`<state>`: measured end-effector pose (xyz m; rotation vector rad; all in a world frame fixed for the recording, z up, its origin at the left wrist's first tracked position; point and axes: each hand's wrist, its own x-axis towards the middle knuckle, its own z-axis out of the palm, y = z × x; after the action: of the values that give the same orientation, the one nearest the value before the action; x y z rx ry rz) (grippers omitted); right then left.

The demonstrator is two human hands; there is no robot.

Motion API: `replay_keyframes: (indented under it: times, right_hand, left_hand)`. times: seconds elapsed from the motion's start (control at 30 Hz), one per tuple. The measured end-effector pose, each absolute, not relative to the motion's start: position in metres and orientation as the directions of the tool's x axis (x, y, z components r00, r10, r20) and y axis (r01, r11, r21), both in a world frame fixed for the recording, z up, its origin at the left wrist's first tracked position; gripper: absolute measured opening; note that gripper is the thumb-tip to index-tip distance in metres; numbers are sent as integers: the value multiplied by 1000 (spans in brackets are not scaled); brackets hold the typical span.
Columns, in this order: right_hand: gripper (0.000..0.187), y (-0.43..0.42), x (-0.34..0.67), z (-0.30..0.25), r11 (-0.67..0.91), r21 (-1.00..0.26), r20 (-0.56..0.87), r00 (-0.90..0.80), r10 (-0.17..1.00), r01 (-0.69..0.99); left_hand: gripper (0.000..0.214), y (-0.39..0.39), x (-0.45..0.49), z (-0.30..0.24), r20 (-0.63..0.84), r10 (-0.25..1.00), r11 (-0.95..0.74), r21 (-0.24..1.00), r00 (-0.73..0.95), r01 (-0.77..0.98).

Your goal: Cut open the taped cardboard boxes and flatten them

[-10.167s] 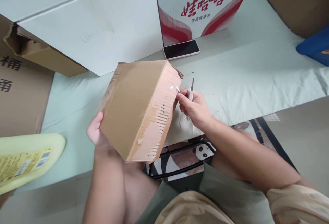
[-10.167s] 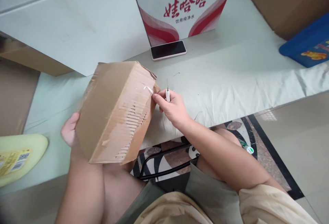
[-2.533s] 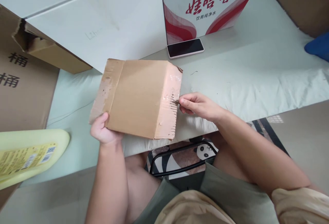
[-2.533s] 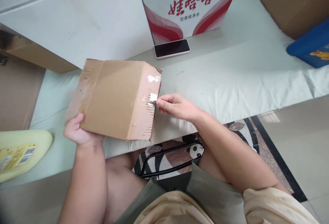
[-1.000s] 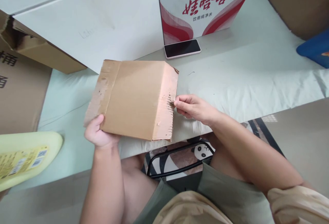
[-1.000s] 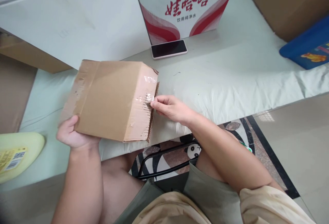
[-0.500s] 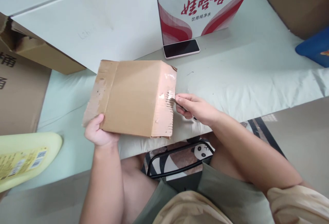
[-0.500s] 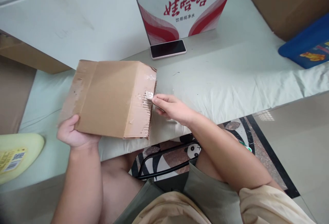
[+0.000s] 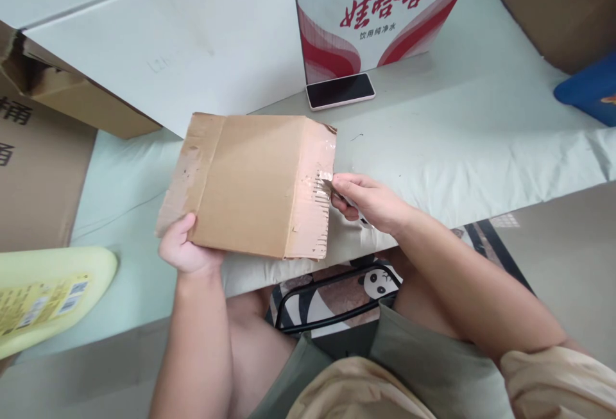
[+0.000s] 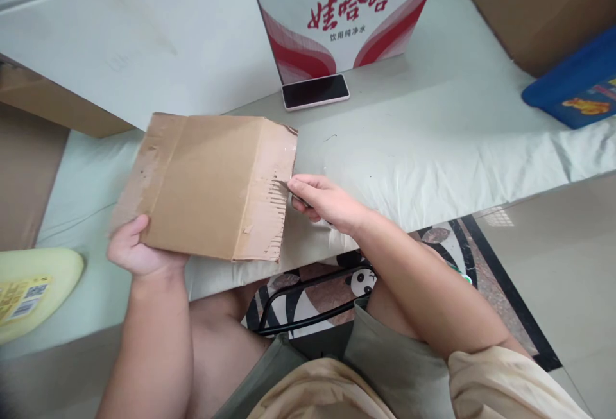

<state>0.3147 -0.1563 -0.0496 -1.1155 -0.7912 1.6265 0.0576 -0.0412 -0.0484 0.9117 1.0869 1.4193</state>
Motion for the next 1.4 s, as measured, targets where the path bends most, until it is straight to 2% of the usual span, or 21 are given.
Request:
replay_keyframes:
  times: [0.43,0.6,0.83,1.17,1.33,1.4]
  right_hand:
    - [37,-155,317,-45,-379,-900,-368,-93,925,-214]
    - [37,-156,319,-47,-357,-919,-342,-114,933,-168]
    - [48,-155,320,-51,-261,-959,-252,-88,964,-107]
    - [47,-155,317,-52,-268,-962,-266,-45,963,-49]
    - [38,-153,321,-49,-345,-938,-347,71,935,-39]
    - [42,-152,325,-48,-365,-927,-342,204,917,90]
  left_hand:
    - [44,-42,59,-48,-16,990,-29,948,-139,-317]
    - [38,-41,58,-49,-38,989,-10,947,-143,-320]
    - [38,-41,58,-50,-4,993,-35,949,-122,-315]
    - [26,-41,58,-51,-19,991,-24,948,-130,-319]
    - [26,-38,60,-53,-8,987,-46,945,-161,-325]
    - [26,-37,61,-52,-20,985,-37,945,-169,-324]
